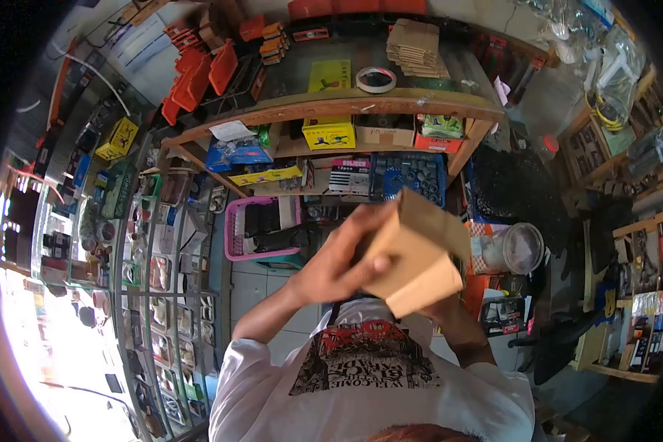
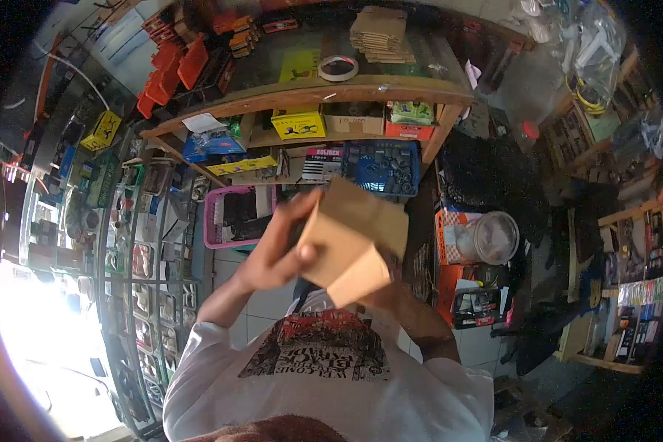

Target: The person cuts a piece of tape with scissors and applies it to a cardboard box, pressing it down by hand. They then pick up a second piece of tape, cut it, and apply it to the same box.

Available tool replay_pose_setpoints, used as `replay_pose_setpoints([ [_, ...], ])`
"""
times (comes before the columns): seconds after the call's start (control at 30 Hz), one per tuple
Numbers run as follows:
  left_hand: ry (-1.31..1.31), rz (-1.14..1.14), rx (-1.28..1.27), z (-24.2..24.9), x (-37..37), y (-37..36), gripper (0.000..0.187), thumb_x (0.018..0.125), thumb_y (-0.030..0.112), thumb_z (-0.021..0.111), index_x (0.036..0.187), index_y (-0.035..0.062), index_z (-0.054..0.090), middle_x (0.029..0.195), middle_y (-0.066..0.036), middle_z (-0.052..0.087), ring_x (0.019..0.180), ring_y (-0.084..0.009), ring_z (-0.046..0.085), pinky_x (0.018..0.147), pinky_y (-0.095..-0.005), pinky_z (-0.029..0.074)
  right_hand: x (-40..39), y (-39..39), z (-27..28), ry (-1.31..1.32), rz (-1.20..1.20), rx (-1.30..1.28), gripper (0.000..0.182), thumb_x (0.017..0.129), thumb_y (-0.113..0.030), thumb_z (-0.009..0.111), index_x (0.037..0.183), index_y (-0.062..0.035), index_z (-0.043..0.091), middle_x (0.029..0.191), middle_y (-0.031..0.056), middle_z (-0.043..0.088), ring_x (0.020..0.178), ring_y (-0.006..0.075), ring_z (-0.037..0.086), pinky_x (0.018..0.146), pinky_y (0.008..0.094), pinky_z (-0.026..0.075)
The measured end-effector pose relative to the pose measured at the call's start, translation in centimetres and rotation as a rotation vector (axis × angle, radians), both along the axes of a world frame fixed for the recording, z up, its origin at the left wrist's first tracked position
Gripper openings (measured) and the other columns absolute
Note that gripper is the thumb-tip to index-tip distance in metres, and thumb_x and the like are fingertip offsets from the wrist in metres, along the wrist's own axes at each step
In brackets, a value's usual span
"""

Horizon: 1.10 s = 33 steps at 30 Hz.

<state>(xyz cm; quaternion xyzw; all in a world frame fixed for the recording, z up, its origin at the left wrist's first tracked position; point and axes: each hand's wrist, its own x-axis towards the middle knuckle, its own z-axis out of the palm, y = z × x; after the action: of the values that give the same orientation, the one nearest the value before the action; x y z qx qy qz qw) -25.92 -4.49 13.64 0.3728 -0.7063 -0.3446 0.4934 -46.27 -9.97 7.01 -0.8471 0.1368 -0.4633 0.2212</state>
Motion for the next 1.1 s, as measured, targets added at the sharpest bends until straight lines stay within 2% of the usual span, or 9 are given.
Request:
replay_pose_setpoints([
  [0.1, 0.308, 0.112, 0.149, -4.1, -0.4, -3.0, 0.052, 0.108, 0.022, 0.053, 0.151, -0.0023, 0.036, 0.152, -0.015, 0.043, 0.142, -0.0217, 0.039, 0.119, -0.0380, 0.028, 0.6, -1.2, 0.4, -0.039, -0.042, 0.166, 0.043, 0.098, -0.019, 0.066, 0.134, 0.0015, 0.055, 0.131, 0.0136, 0.063, 0.118, 0.0224, 0.064, 0.097, 0.0357, 0.053],
  [0.23, 0.367, 0.325, 0.119, -5.5, 0.5, -6.0, 0.051, 0.107, 0.020, 0.055, 0.152, 0.0032, 0.038, 0.143, -0.011, 0.051, 0.128, -0.0180, 0.051, 0.109, -0.0339, 0.039, 2.0, -3.9, 0.8, -0.247, 0.005, 0.838, 0.025, 0.102, -0.014, 0.059, 0.121, 0.0027, 0.064, 0.092, 0.0045, 0.068, 0.075, 0.0072, 0.059, 0.066, 0.0248, 0.045],
  [0.37, 0.152, 0.497, 0.094, -3.2, 4.3, -8.1, 0.048, 0.106, 0.026, 0.061, 0.147, 0.0038, 0.048, 0.133, -0.011, 0.059, 0.119, -0.0162, 0.054, 0.102, -0.0312, 0.044, 2.1, -6.7, -0.4, -0.279, 0.074, 1.050, 0.033, 0.106, -0.023, 0.058, 0.130, -0.0007, 0.064, 0.096, 0.0050, 0.068, 0.076, 0.0106, 0.064, 0.066, 0.0241, 0.045],
  [0.5, -0.396, 0.724, -0.121, 1.4, 9.6, -11.6, 0.048, 0.097, 0.030, 0.067, 0.140, 0.0120, 0.057, 0.129, -0.023, 0.060, 0.117, -0.0434, 0.061, 0.100, -0.0443, 0.050, 3.0, -8.3, -2.3, -0.104, 0.133, 1.080, 0.038, 0.108, -0.032, 0.057, 0.132, -0.0028, 0.064, 0.100, 0.0036, 0.069, 0.082, 0.0096, 0.063, 0.068, 0.0248, 0.045],
  [0.6, -0.646, 0.784, -0.113, 4.0, 13.8, -16.0, 0.047, 0.095, 0.035, 0.067, 0.137, 0.0156, 0.060, 0.126, -0.026, 0.060, 0.115, -0.0475, 0.060, 0.100, -0.0463, 0.051, 4.3, -8.9, -3.3, 0.008, 0.200, 1.099, 0.036, 0.107, -0.031, 0.058, 0.131, -0.0045, 0.065, 0.101, 0.0029, 0.069, 0.084, 0.0092, 0.061, 0.071, 0.0253, 0.045],
  [0.7, -0.822, 0.933, -0.021, 5.9, 17.9, -21.8, 0.051, 0.097, 0.046, 0.060, 0.141, 0.0212, 0.057, 0.126, -0.027, 0.059, 0.123, -0.0434, 0.059, 0.095, -0.0537, 0.052, 6.2, -10.2, -4.1, 0.015, 0.230, 1.079, 0.033, 0.107, -0.029, 0.058, 0.131, -0.0063, 0.066, 0.101, 0.0034, 0.069, 0.085, 0.0095, 0.061, 0.072, 0.0256, 0.047],
  [0.8, -0.935, 1.037, 0.231, 6.8, 20.4, -28.6, 0.059, 0.091, 0.034, 0.068, 0.145, 0.0178, 0.052, 0.144, -0.027, 0.049, 0.130, -0.0466, 0.053, 0.101, -0.0548, 0.050, 8.6, -12.6, -3.6, -0.002, 0.181, 1.062, 0.032, 0.106, -0.026, 0.061, 0.130, -0.0056, 0.066, 0.101, 0.0041, 0.069, 0.085, 0.0112, 0.062, 0.073, 0.0262, 0.048],
  [1.0, -1.197, 0.934, 0.321, -3.3, 26.4, -40.6, 0.081, 0.097, 0.066, 0.046, 0.159, 0.0148, 0.034, 0.156, -0.033, 0.033, 0.144, -0.0523, 0.033, 0.104, -0.0660, 0.042, 13.0, -20.8, 1.7, 0.010, -0.178, 0.433, 0.032, 0.100, -0.021, 0.066, 0.128, -0.0035, 0.065, 0.103, 0.0093, 0.068, 0.095, 0.0222, 0.064, 0.081, 0.0344, 0.050],
  [1.1, -0.968, 0.883, 0.197, 0.2, 25.1, -36.5, 0.084, 0.099, 0.073, 0.036, 0.156, 0.0125, 0.036, 0.148, -0.038, 0.038, 0.139, -0.0561, 0.036, 0.103, -0.0699, 0.039, 14.1, -24.2, 3.5, 0.156, -0.498, -0.010, 0.031, 0.098, -0.019, 0.067, 0.126, -0.0056, 0.068, 0.108, 0.0129, 0.064, 0.107, 0.0310, 0.059, 0.093, 0.0432, 0.046],
])
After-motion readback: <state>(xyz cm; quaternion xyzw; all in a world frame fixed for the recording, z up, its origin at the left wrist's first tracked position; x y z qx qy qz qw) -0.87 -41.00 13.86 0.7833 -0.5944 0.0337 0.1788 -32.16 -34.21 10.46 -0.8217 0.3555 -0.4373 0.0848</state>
